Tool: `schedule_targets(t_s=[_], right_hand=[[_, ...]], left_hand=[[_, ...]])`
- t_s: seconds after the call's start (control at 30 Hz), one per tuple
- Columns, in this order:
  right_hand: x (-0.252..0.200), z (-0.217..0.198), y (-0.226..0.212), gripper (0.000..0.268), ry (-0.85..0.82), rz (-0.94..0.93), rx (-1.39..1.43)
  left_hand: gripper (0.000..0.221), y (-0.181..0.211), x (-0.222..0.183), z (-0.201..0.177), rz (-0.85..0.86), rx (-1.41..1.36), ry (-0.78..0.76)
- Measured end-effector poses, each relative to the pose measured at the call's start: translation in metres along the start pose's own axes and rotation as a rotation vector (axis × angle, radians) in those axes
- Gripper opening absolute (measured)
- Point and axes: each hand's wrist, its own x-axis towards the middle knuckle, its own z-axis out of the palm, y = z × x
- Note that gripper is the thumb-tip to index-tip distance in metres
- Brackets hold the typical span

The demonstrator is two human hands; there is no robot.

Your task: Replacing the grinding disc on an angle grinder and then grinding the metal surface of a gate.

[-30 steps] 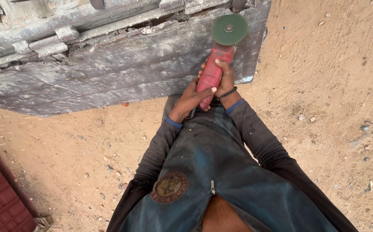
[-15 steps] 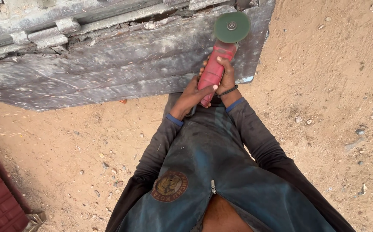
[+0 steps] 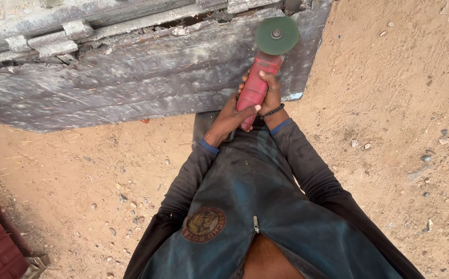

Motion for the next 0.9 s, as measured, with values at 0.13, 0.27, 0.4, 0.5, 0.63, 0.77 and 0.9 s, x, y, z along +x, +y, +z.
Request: schedule_targets(t_s=[0.13, 0.27, 0.4, 0.5, 0.63, 0.77, 0.9], right_hand=[[-0.004, 0.007, 0.002, 0.042, 0.019, 0.006, -0.042], [0.000, 0.003, 0.002, 0.041, 0.014, -0.019, -0.002], [0.002, 0.005, -0.006, 0.043, 0.020, -0.037, -0.015], [0.001, 0.006, -0.009, 0.042, 0.029, -0.026, -0.034], [0.003, 0.001, -0.006, 0.041, 0.033, -0.021, -0.026], [0.000, 0.008, -0.008, 0.041, 0.011, 0.024, -0.005], [0.000, 0.004, -0.003, 0.041, 0.017, 0.003, -0.035]], left_hand=[[0.075, -0.006, 0.000, -0.002, 0.011, -0.034, -0.016], [0.072, 0.000, 0.002, -0.005, 0.019, -0.021, -0.018], [0.072, 0.004, 0.003, 0.000, 0.012, 0.015, -0.024], [0.073, 0.004, 0.007, 0.001, 0.014, 0.014, -0.021], [0.077, 0.003, 0.007, 0.002, 0.004, -0.005, -0.014], [0.079, 0.002, 0.004, 0.002, 0.010, -0.015, -0.003], [0.079, -0.006, 0.004, -0.001, 0.022, -0.038, 0.001]])
